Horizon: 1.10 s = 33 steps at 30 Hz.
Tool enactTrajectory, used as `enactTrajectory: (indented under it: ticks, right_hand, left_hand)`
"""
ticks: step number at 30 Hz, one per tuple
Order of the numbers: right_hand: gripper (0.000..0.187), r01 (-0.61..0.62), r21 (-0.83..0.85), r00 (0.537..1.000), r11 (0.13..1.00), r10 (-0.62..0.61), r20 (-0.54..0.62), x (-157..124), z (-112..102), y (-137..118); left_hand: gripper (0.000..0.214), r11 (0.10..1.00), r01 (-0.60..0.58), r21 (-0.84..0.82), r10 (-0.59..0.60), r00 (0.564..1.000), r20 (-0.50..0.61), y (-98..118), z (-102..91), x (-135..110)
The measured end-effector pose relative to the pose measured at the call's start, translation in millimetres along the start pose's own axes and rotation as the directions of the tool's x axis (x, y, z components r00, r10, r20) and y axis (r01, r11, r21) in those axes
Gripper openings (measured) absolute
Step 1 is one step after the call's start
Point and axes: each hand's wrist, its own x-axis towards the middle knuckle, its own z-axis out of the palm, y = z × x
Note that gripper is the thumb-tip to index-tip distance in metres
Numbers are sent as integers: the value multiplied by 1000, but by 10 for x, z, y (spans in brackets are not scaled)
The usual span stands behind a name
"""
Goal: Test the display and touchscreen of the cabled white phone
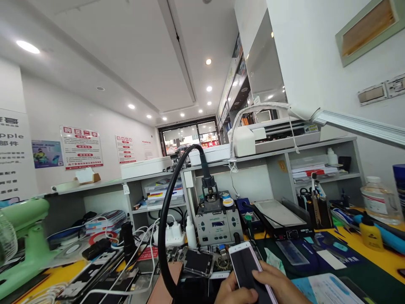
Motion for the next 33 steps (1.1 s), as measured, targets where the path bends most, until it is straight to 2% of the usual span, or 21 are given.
enactTrajectory:
  ticks: [3,6,10,13,20,27,33]
  right_hand:
    - [43,-2,-19,1000,1000,1,-16,-87,54,-61]
    - [39,-28,-68,998,997,25,-49,-175,101,-135]
    - [36,-7,-135,999,991,1,-45,-220,106,-164]
    - [32,6,-148,1000,989,-10,-23,-212,80,-153]
    - [33,-9,-129,1000,992,9,4,-203,63,-176]
    - [32,-25,-119,1000,993,24,-2,-209,80,-198]
    - [33,-22,-146,1000,989,20,-14,-222,91,-206]
  left_hand:
    - [69,973,10,-229,-24,998,-59,-65,39,32]
    - [72,950,62,-307,-97,990,-100,-20,79,-31]
    - [58,960,129,-249,-146,988,-52,119,164,-187]
    - [64,963,124,-240,-137,990,-40,203,195,-259]
    - [58,954,139,-265,-137,990,29,200,146,-271]
    - [44,980,128,-152,-137,989,-48,167,192,-258]
    - [53,986,121,-116,-129,990,-64,184,208,-276]
